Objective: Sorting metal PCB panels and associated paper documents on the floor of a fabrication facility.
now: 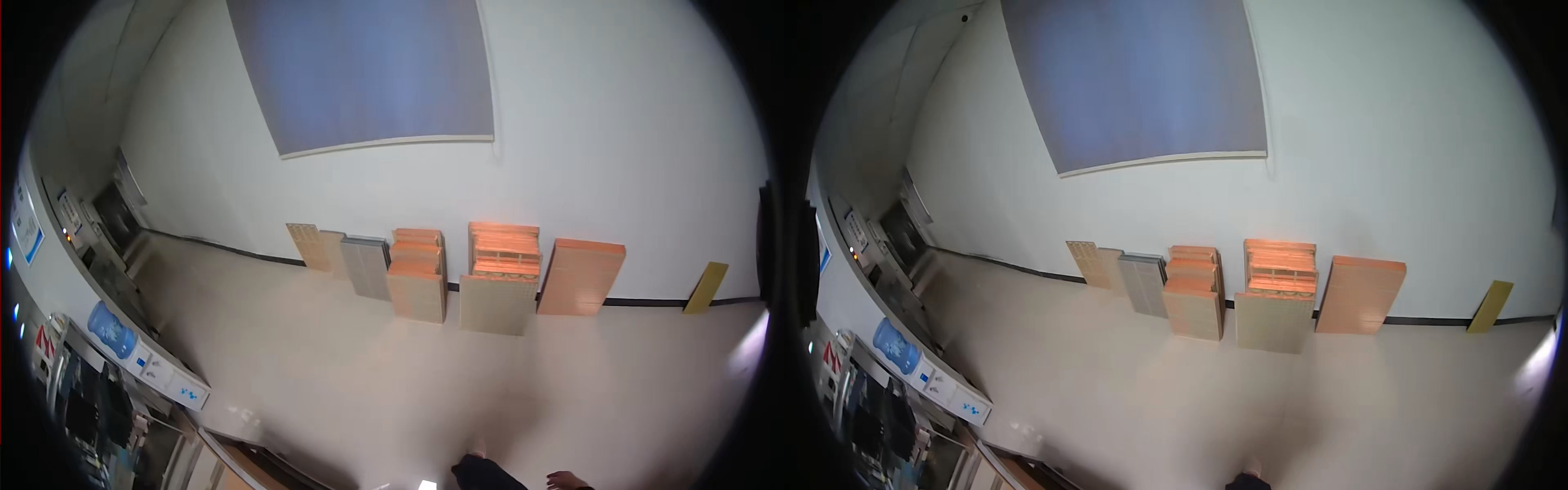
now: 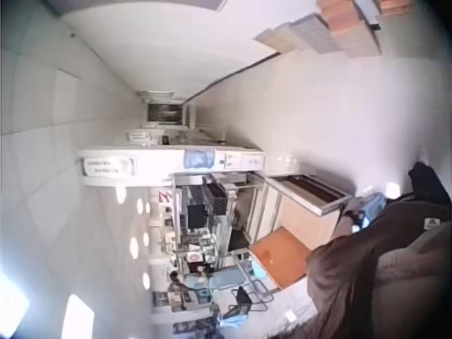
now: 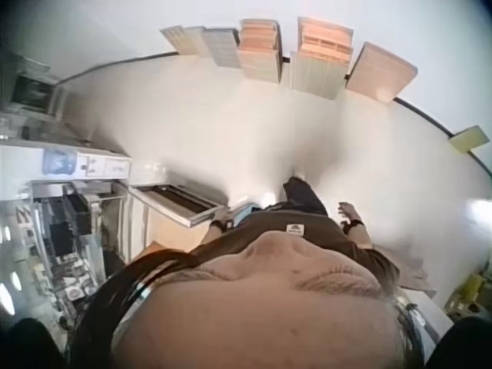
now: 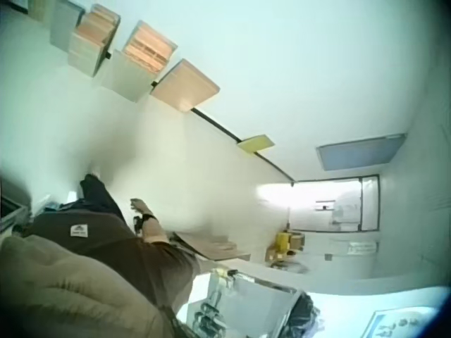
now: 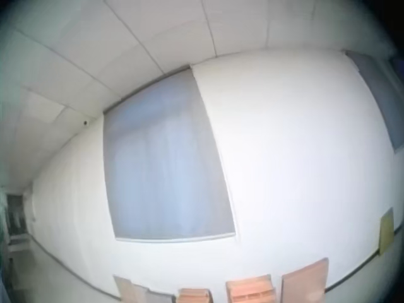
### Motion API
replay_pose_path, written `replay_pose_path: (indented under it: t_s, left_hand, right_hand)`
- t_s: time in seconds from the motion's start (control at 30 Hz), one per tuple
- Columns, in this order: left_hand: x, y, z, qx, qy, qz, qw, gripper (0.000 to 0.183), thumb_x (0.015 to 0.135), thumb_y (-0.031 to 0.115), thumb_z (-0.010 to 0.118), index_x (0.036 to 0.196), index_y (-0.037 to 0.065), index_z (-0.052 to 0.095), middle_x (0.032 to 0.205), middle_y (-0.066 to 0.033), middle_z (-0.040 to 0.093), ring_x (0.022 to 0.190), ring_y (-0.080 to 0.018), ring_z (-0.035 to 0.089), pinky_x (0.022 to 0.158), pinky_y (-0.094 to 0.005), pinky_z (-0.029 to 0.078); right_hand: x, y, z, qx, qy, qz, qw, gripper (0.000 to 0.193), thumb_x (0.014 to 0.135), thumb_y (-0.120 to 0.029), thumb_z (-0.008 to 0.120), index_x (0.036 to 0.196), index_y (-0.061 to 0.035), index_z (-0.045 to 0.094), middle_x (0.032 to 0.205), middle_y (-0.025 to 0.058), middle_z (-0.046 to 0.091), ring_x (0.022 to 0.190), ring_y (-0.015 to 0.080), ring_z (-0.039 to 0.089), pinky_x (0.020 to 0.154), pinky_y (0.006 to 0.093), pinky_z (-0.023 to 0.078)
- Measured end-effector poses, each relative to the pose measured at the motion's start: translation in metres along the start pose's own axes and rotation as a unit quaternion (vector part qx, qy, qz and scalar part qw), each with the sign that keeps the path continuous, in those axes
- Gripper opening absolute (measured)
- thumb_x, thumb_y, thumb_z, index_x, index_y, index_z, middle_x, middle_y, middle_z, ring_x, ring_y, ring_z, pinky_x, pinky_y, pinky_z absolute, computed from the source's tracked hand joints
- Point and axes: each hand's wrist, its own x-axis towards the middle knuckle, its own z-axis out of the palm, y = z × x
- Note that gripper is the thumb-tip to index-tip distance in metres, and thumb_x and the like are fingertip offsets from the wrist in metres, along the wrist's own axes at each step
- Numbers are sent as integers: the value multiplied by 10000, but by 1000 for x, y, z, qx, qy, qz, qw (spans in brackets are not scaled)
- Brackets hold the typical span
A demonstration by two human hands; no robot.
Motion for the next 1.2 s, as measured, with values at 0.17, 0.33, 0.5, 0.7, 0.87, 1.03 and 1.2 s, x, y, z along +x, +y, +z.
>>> replay_pose_path:
  t_s: [0.17, 0.33, 0.5, 0.7, 0.87, 1.03, 1.2]
  left_hand:
    - [-56, -27, -178, -458, 366, -394, 707, 273, 889, 180, 511, 1121, 37, 531, 977, -110, 623, 790, -173, 599, 648, -273, 510]
    - [-79, -109, -324, -455, 367, -482, 653, 418, 866, 218, 559, 1204, 0, 443, 1091, -114, 566, 901, -206, 577, 748, -324, 491]
    - [74, -128, -501, -398, 436, -359, 724, 285, 891, 270, 517, 1073, 52, 539, 933, -73, 608, 799, -157, 599, 674, -267, 481]
    - [221, -179, -583, -396, 133, -235, 878, 334, 908, 252, 499, 1166, 41, 500, 1065, -71, 575, 950, -178, 566, 824, -317, 450]
    - [269, -112, -767, -293, -131, -248, 914, 361, 916, 245, 482, 1221, 52, 481, 1160, -82, 558, 1078, -161, 519, 917, -291, 401]
    - [427, -193, -820, -127, 85, -143, 978, 215, 916, 128, 456, 1074, 42, 574, 1028, -41, 604, 935, -154, 568, 810, -299, 450]
    - [601, -341, -717, -465, 162, -222, 842, 271, 913, 216, 472, 1109, 43, 543, 994, -60, 605, 847, -137, 581, 742, -269, 454]
  right_hand:
    - [102, 46, -204, 240, 39, -127, 962, 360, 873, -227, 356, 1114, -1, 498, 835, 217, 594, 676, 346, 584, 586, 445, 489]
    - [57, -81, -327, -223, 266, -31, 937, 123, 816, -214, 490, 824, -120, 568, 679, 105, 559, 496, 230, 523, 409, 374, 417]
    - [82, -303, -234, 171, 329, -176, 912, 180, 860, -114, 416, 1000, -70, 520, 683, 79, 537, 497, 172, 526, 399, 296, 412]
    - [26, -571, -52, -381, 33, -261, 886, 354, 827, -139, 547, 1163, -28, 533, 917, 124, 631, 812, 199, 612, 709, 280, 494]
    - [-76, -690, -104, -294, 250, -173, 906, 293, 783, -146, 565, 1056, -45, 602, 847, 112, 653, 763, 198, 614, 733, 298, 485]
    - [-3, -801, -127, -451, 292, -296, 790, 253, 780, -134, 563, 1006, -33, 615, 912, 129, 641, 807, 230, 614, 720, 313, 499]
    - [210, -887, -41, -290, 103, -342, 888, 258, 845, -106, 553, 1095, -42, 563, 933, 112, 621, 810, 169, 602, 734, 286, 490]
